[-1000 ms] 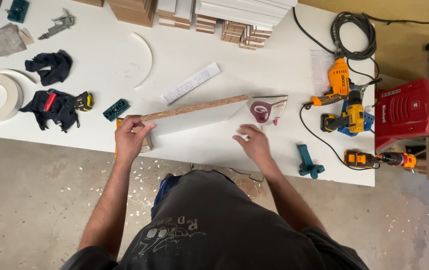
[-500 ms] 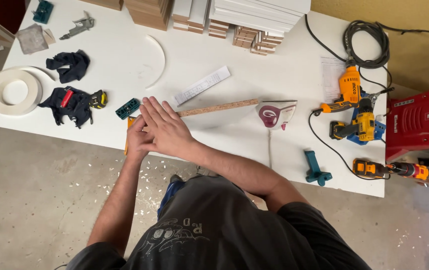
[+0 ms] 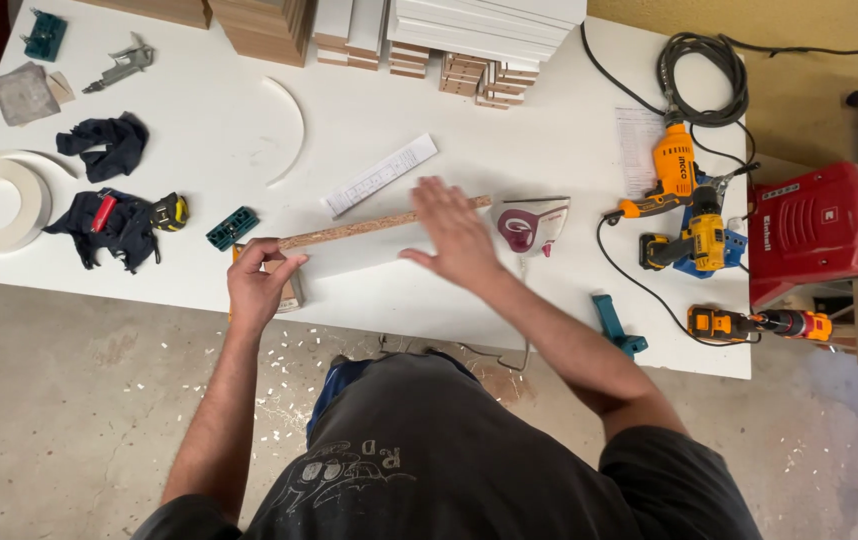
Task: Apply heat-activated edge banding to a wooden board and trim the excess
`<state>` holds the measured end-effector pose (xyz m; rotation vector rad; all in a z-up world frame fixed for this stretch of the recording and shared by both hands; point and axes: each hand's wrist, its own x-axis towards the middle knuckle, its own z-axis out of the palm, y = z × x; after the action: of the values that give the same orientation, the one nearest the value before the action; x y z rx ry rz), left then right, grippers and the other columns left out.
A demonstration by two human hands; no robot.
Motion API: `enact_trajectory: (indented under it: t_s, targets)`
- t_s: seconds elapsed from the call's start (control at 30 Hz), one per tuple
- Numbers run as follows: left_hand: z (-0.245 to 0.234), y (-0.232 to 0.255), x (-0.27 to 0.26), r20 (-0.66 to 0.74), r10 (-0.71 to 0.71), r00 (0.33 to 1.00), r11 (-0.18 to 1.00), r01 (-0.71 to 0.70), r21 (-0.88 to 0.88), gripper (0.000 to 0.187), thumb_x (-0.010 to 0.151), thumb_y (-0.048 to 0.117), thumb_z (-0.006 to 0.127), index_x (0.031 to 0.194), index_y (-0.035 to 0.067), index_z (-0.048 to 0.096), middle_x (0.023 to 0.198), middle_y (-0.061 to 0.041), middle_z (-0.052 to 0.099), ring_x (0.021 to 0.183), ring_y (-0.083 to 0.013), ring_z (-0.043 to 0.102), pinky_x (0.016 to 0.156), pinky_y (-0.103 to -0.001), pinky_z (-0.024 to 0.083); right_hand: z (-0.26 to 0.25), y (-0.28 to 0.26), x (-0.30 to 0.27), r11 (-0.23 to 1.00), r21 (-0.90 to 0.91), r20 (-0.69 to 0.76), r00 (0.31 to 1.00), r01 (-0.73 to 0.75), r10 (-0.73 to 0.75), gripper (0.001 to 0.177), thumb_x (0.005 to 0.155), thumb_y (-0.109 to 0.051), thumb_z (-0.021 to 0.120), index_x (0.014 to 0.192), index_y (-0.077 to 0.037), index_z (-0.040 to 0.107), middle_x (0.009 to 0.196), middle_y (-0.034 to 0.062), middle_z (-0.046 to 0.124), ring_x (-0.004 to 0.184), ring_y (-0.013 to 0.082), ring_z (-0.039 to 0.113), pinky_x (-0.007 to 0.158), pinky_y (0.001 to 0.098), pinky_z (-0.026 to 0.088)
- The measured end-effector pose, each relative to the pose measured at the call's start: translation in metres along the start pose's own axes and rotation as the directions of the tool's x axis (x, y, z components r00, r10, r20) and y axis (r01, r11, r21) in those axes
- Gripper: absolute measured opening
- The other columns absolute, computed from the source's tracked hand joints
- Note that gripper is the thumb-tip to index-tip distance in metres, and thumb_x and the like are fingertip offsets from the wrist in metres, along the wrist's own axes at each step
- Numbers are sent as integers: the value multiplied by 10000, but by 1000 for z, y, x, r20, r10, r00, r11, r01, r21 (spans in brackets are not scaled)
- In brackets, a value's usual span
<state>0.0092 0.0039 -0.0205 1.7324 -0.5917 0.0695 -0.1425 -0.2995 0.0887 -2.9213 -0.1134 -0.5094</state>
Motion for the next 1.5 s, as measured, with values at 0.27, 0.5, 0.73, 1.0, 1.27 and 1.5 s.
enact_trajectory:
  t_s: [0.27,0.5,0.73,1.0,1.27,1.5]
  targets:
    - [-1,6,2,-15,-3,1000,999,4,37,310,787,112,961,964,46,715,829,-95,653,804,-222,628,826,-360,516,6,89,-100,927,-112,-64,933,-358,353,457,1001,-272,642,1413,-99,552,1288,167,608,1134,331,586,1001,438,429]
    - [3,34,-6,-65,-1,998,999,4,32,336,823,56,937,1041,-6,689,895,-133,634,876,-256,646,884,-379,531,39,26,-148,302,596,473,630,-744,617,234,926,-395,762,934,-164,800,767,114,762,750,231,756,717,350,566]
    - [12,50,-11,-85,-28,996,998,33,60,418,877,85,893,1215,6,659,1194,-157,676,966,-270,660,916,-393,524,79,19,-158,-30,712,622,609,-702,492,696,1096,-538,394,790,-47,781,473,159,596,393,226,542,486,308,401]
    - [94,152,-97,230,272,934,865,-342,367,490,915,323,723,1282,18,614,1142,-183,605,1135,-452,588,1086,-495,371,57,-40,-95,-696,542,346,880,-471,-326,894,1030,-727,166,1462,-21,503,1298,234,650,1197,342,636,1089,474,440]
    - [34,102,-103,-191,-38,981,870,127,477,758,772,563,735,1361,103,607,1054,-196,712,959,-418,694,832,-483,541,-63,-39,-73,-414,801,268,877,-433,-398,521,1080,-264,382,1458,82,479,1285,292,592,1085,357,587,944,512,413]
    - [-65,2,-90,-468,-228,854,584,505,636,396,1003,549,809,804,215,731,599,-32,638,667,-300,700,617,-384,512,-24,66,-65,-119,978,206,901,-173,383,328,1117,-169,373,962,31,581,543,263,613,313,224,521,368,234,395]
